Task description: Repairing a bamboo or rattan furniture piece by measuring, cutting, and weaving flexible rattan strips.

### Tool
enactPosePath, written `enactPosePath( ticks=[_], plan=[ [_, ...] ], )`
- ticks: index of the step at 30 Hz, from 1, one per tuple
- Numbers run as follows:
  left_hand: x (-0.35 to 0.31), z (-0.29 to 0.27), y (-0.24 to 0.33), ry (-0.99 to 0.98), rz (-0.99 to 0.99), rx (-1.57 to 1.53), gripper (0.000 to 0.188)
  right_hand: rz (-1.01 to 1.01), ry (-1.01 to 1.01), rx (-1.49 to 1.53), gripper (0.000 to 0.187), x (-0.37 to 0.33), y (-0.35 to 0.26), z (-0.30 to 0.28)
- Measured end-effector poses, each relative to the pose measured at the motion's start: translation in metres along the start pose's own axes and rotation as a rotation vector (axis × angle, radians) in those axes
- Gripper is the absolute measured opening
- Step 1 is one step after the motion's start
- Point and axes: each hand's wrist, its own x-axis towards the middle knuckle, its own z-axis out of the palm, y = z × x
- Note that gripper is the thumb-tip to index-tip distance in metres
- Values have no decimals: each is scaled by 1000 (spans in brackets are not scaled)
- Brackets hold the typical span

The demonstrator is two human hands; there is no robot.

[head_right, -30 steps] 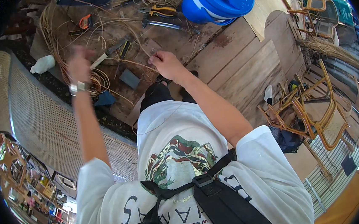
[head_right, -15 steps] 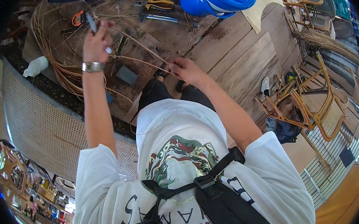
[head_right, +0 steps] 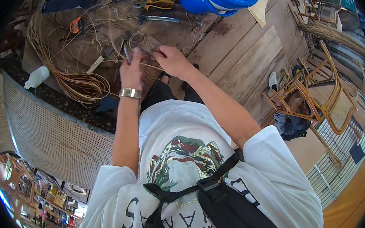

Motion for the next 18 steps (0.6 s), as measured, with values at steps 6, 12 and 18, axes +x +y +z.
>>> enactPosePath(
  ticks=[6,12,18],
  plan=[
    [8,9,-2,-92,-52,-280,42,59,-44,4,24,-4,7,7],
    [28,-32,89,-373,33,-402,22,352,-410,758,19,-25,2,-22],
    [65,-87,169,-535,229,-377,24,260,-348,590,15,-35,-5,-34]
  ],
)
